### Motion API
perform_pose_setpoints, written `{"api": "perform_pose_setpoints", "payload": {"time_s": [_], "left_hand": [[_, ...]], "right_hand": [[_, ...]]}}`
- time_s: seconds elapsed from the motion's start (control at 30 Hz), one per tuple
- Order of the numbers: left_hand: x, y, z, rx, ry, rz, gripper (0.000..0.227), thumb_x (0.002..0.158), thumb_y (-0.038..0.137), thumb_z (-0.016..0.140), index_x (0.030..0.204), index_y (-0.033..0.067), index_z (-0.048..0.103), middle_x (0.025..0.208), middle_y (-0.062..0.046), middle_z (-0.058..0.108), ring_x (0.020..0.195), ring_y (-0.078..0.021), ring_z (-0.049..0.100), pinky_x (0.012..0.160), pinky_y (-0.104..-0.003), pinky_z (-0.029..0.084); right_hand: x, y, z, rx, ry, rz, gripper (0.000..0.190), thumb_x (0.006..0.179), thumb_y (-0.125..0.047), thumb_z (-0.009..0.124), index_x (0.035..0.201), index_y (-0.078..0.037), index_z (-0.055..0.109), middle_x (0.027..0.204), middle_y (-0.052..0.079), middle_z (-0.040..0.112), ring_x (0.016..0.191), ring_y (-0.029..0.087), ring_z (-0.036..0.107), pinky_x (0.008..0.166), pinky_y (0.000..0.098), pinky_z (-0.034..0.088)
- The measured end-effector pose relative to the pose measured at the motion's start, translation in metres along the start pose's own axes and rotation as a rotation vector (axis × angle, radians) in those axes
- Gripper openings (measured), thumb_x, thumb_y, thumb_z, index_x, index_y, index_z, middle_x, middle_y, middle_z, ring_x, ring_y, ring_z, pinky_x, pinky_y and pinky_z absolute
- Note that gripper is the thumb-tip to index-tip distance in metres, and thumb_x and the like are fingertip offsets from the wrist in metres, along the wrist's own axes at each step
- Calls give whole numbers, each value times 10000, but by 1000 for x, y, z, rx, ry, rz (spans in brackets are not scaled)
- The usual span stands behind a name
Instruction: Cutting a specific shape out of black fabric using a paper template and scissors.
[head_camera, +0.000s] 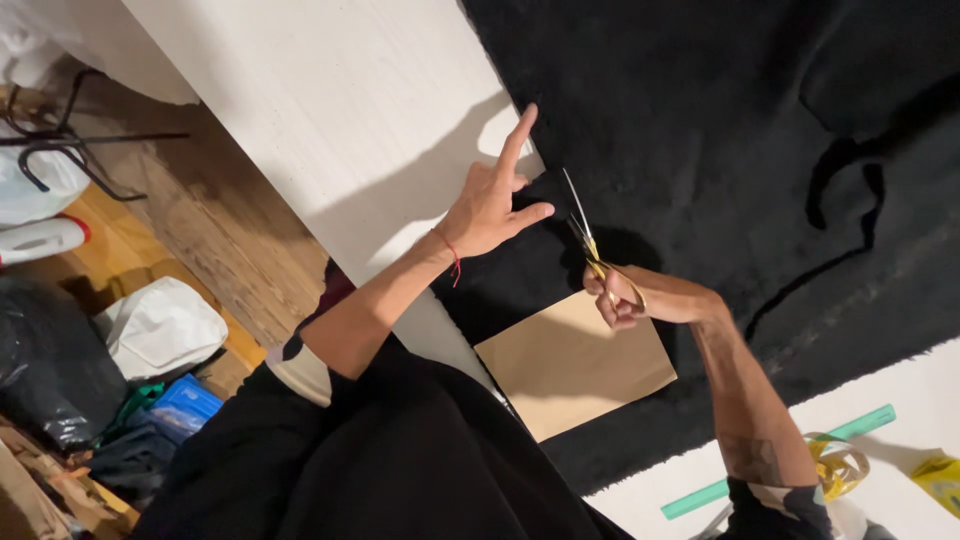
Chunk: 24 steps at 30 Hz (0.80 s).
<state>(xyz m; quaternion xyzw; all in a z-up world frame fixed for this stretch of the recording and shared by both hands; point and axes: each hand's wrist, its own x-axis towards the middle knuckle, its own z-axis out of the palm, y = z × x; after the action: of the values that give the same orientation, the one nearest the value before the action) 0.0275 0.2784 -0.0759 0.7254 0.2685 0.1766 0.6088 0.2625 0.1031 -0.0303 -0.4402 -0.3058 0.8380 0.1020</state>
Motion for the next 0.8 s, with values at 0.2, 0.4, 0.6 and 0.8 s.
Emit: {"api": "perform_pose_setpoints", "payload": {"time_s": [0.2,0.4,0.6,0.8], "left_hand": [[-1,-1,1,81,10,-68,1239,887,126,873,1642,131,-109,565,-93,533,493,-266,527,597,-398,472],[-1,0,0,81,-4,-94,1257,871,105,867,1642,136,-126,560,-76,481,491,-268,476,604,-404,474],[0,-2,1,83,-27,-146,1283,854,103,878,1638,133,-137,566,-72,520,503,-266,518,623,-416,495],[-1,-10,6,85,36,-70,1348,798,123,918,1637,155,-137,661,-130,648,645,-339,656,695,-440,551]], "right_hand": [[14,0,-9,-75,68,49,861,746,-934,279,940,-113,452,562,-3,456,475,95,369,444,274,306],[15,6,-9,28,82,-31,804,811,-892,394,949,-100,432,561,-11,426,505,89,359,458,274,292],[18,20,-8,39,157,-11,673,879,-752,468,1003,-92,516,546,-21,421,476,92,357,436,276,302],[24,7,-13,86,130,-74,567,939,-668,509,1013,-106,503,589,-24,468,506,75,395,449,267,318]]}}
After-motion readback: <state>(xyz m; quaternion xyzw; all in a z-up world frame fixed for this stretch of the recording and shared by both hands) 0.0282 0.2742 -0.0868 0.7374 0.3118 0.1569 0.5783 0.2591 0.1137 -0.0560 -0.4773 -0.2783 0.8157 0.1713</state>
